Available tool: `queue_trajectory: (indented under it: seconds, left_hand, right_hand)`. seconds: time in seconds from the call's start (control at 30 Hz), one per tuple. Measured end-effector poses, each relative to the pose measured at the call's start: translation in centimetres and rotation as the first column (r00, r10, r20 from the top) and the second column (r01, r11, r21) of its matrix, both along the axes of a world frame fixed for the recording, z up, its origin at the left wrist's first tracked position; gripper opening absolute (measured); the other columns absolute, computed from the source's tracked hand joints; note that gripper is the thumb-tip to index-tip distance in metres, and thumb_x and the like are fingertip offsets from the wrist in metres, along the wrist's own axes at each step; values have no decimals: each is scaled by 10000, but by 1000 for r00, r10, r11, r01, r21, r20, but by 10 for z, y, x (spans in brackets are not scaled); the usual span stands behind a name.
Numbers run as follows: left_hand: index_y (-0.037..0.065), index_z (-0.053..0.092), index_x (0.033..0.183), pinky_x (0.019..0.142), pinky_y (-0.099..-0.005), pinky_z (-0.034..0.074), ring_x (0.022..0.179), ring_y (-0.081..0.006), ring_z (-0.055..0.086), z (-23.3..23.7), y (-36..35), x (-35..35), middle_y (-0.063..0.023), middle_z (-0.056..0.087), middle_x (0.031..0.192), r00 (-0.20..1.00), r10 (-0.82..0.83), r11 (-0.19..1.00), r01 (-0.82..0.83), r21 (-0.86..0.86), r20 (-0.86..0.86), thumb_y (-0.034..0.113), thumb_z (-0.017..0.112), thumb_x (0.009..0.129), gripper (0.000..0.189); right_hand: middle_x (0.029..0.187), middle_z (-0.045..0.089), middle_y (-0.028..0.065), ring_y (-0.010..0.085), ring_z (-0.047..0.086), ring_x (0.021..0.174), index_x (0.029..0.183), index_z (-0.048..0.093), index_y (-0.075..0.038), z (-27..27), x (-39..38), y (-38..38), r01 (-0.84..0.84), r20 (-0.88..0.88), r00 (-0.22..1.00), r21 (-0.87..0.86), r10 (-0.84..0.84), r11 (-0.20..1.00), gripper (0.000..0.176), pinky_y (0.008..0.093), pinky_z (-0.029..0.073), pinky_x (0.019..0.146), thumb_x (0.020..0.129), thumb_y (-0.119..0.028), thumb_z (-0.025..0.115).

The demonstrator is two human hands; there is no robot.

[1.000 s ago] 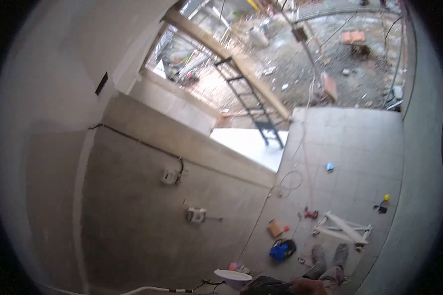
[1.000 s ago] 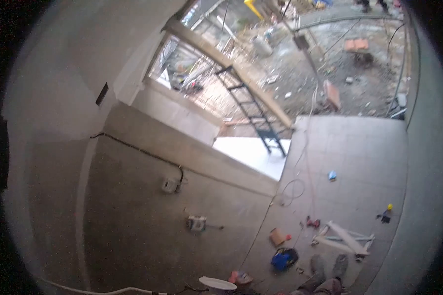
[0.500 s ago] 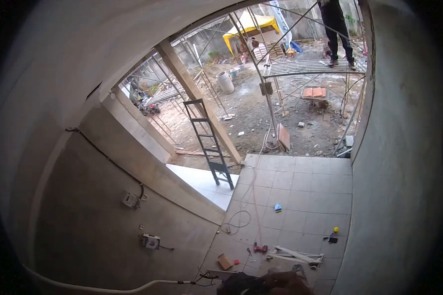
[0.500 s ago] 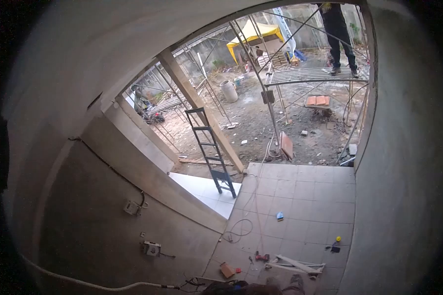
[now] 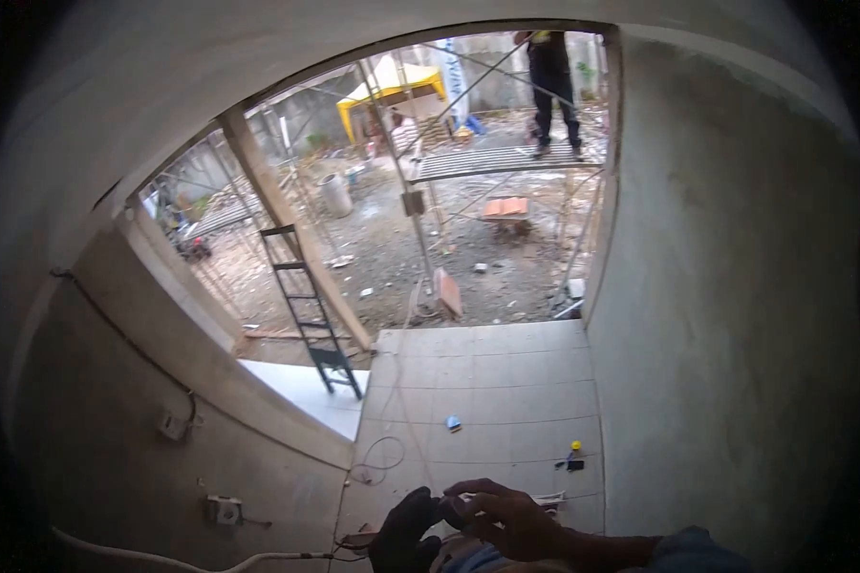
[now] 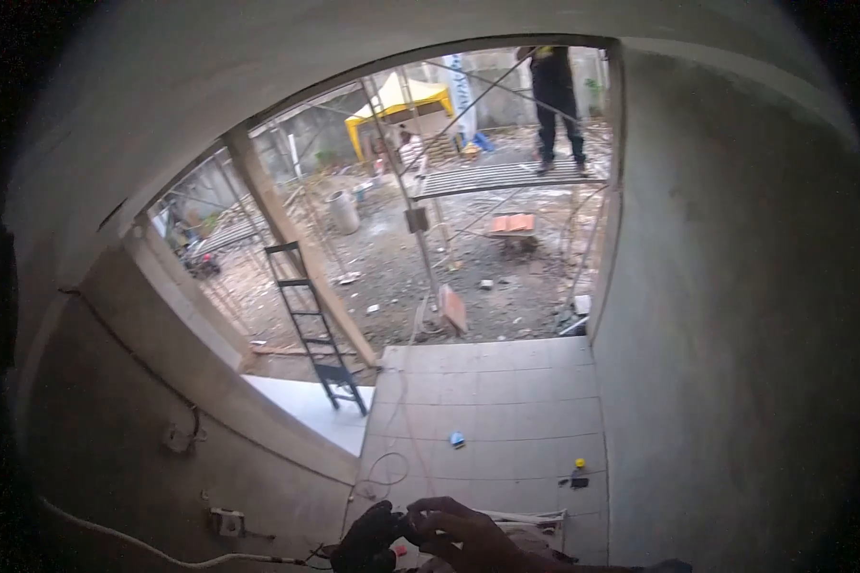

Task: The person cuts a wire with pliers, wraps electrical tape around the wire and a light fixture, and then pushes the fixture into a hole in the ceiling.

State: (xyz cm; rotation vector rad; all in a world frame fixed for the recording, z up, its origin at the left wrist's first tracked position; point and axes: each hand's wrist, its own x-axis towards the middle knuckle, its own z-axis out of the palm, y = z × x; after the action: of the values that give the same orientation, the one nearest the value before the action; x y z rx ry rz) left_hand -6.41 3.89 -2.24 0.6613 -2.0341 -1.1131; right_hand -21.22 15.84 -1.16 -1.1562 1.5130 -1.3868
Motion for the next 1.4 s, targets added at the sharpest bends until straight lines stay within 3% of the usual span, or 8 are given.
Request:
queue_trajectory:
  seconds: [0.43,0.5,1.07,1.13,1.2,1.23,1.3,1.4]
  left_hand:
    - [13,755,1069,980,-407,554,1104,-292,707,-19,26,-12,-167,741,1173,995,73,995,-68,67,-70,99,763,917,175]
    - [19,768,1069,971,-395,558,1089,-286,711,-19,25,-14,-159,755,1127,992,103,987,-111,-117,-73,90,744,929,159]
    - [47,737,1130,910,-416,578,1037,-322,724,-42,12,3,-179,744,1122,996,48,994,-40,-106,78,128,748,936,210]
    - [63,678,964,833,-441,529,905,-342,657,-86,9,8,-133,685,949,996,49,999,-50,13,72,37,753,803,179]
    - [41,602,877,772,-453,493,858,-362,605,-54,6,-17,-156,618,889,957,112,914,7,-405,268,24,716,791,143]
    - [20,587,912,741,-459,475,842,-373,573,-35,23,-13,-168,586,894,967,77,978,-26,-208,241,13,700,809,153]
    - [14,561,958,735,-460,471,832,-386,559,-46,12,-25,-179,560,906,978,42,955,21,-297,204,-2,671,822,176]
    - [12,562,1003,789,-447,493,892,-377,587,-39,12,-24,-187,578,957,982,10,979,29,-204,187,23,660,849,182]
  right_hand:
    - [1250,624,274,415,671,1158,1085,649,34,-17,-8,4,-41,-562,820,-245,-107,969,206,407,653,818,900,56,735]
    - [1241,631,287,422,675,1149,1086,654,45,-10,-12,2,-37,-566,819,-218,-96,975,206,416,653,822,896,58,733]
    - [1376,552,319,451,575,1297,1253,627,26,-32,-16,1,-120,-609,792,-99,35,988,394,492,536,1040,870,105,667]
    - [1366,558,315,431,585,1278,1260,635,2,-30,-17,2,-100,-574,817,-44,57,994,408,468,537,1021,864,98,630]
    - [1311,582,308,420,663,1112,1233,651,-16,-20,-21,0,-44,-666,742,-168,-80,985,356,450,596,885,887,46,598]
    - [1275,593,308,418,699,1025,1167,659,0,-19,-22,9,-52,-612,790,-106,-24,993,298,441,621,809,874,49,631]
    - [1210,626,284,392,723,994,1061,652,31,-16,-28,2,-26,-554,829,-189,-84,982,242,409,636,760,830,96,682]
    - [1202,629,277,387,703,1072,1039,642,34,-16,-21,-1,74,-356,927,-134,-118,988,143,439,610,925,903,63,677]
